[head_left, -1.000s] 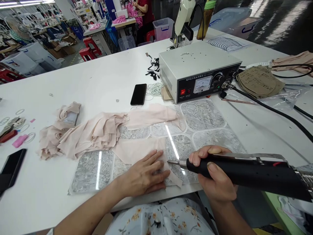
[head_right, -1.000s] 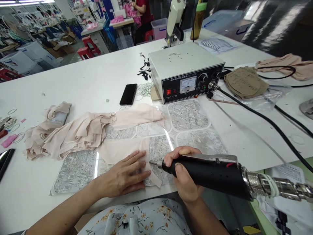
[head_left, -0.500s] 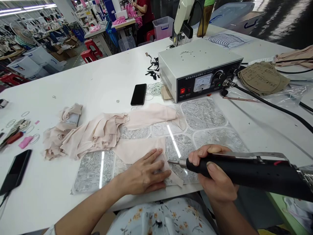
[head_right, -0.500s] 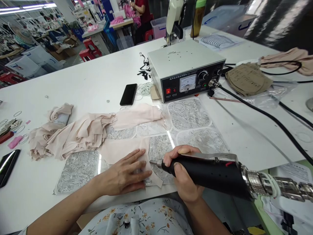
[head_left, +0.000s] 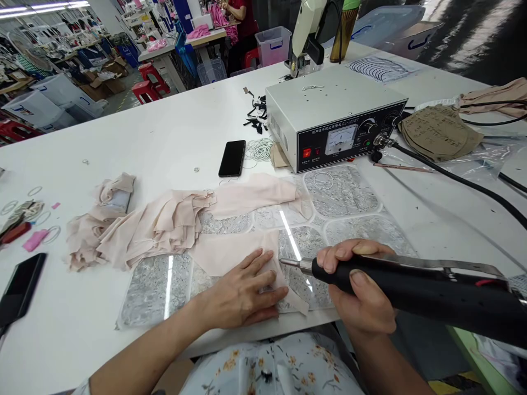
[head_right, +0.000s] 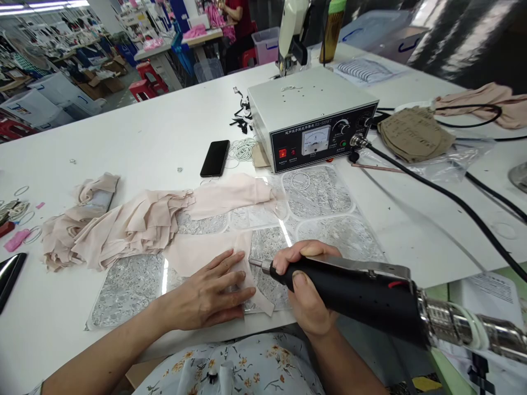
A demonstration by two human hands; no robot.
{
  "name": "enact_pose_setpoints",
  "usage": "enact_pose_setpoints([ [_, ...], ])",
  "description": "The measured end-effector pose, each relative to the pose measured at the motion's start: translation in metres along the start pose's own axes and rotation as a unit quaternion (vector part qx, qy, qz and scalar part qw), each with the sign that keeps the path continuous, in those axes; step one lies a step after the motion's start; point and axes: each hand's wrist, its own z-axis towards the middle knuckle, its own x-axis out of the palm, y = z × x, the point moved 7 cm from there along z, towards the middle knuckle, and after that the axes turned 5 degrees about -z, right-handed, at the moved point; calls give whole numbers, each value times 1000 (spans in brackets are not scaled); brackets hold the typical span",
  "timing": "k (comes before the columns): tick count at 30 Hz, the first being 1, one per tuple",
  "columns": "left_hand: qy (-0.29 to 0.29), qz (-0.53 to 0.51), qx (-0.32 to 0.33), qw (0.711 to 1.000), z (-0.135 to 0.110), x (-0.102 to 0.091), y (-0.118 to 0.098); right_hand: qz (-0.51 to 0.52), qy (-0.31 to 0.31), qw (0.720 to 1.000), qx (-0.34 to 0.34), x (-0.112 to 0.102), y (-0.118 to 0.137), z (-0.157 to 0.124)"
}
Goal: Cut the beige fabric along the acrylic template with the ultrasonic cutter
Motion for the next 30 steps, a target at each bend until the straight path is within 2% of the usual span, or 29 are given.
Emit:
enact_pose_setpoints([
  [6, -3, -3, -4, 1000, -2, 1, 1, -2, 19, 1000, 15, 1, -2, -3],
  [21, -7, -41, -13, 999, -2, -1, 3, -23, -1, 999, 25, -6, -6, -7],
  [24, -42, -66, -32, 996, -2, -4, 6, -23, -7, 999, 26, -7, -6, -7],
  [30, -157, -53, -78, 983, 4, -4, 6, -23, -11, 999, 23, -8, -5, -8],
])
